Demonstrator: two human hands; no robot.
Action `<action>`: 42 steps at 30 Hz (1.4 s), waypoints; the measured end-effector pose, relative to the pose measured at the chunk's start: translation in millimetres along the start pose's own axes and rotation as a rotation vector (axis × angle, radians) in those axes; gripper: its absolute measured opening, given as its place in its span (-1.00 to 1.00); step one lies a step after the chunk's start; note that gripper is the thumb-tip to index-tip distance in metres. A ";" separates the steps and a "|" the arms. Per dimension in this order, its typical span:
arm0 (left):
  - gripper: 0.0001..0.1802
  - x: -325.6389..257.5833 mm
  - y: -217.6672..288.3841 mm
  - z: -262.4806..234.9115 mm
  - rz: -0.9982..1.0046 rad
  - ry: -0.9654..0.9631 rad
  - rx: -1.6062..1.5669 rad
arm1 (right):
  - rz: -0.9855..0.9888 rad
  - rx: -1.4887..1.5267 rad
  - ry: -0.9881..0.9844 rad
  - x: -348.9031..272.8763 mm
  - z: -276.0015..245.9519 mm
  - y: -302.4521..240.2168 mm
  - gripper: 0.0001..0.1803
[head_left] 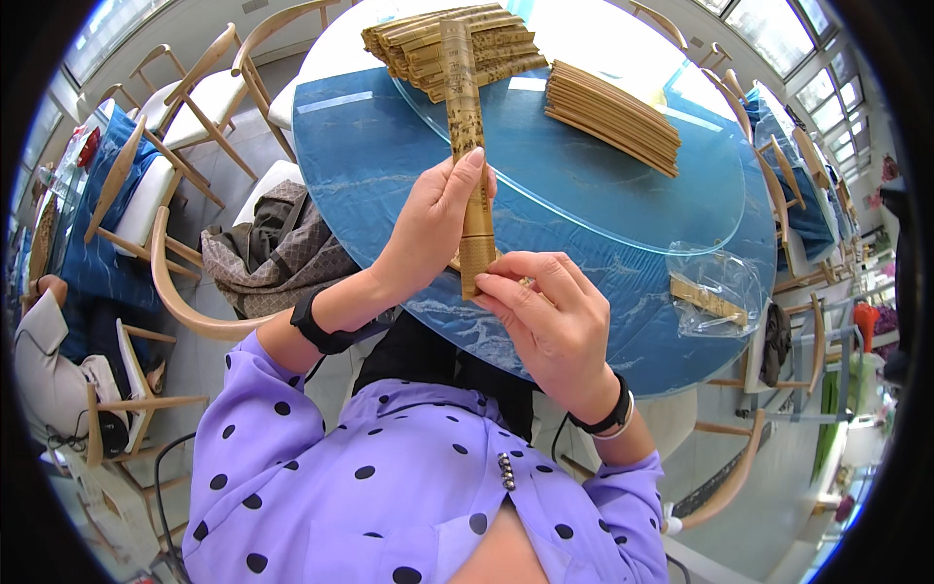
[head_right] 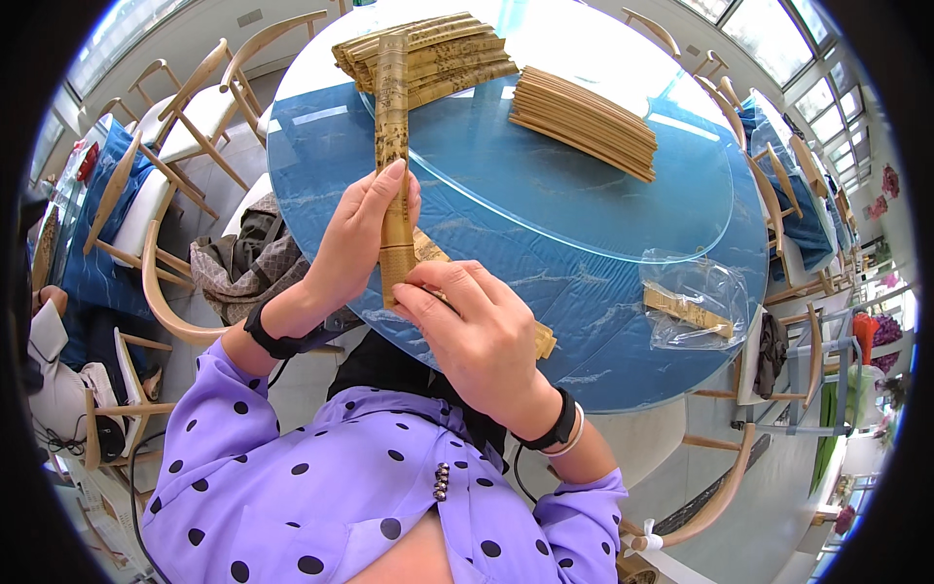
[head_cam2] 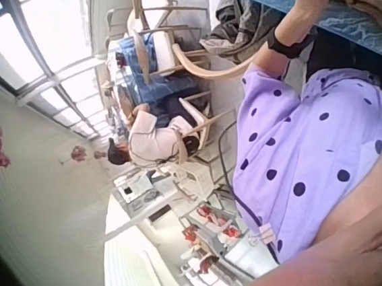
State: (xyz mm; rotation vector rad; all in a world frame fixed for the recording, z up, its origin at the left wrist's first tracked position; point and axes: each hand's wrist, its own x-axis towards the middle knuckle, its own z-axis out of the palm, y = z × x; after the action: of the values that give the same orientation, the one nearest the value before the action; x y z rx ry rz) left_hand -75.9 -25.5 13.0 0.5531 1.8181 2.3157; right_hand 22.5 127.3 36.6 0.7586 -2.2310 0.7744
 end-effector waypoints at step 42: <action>-0.62 -34.9 -4.7 7.6 -0.268 -0.006 -0.171 | -0.287 -0.262 -0.244 -4.2 -15.3 -14.8 -0.66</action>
State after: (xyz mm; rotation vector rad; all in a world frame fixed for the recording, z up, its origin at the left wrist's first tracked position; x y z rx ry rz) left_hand -41.4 -29.2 3.2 0.2725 1.5622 2.2529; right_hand 41.0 129.3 47.6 1.0560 -2.3042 0.2553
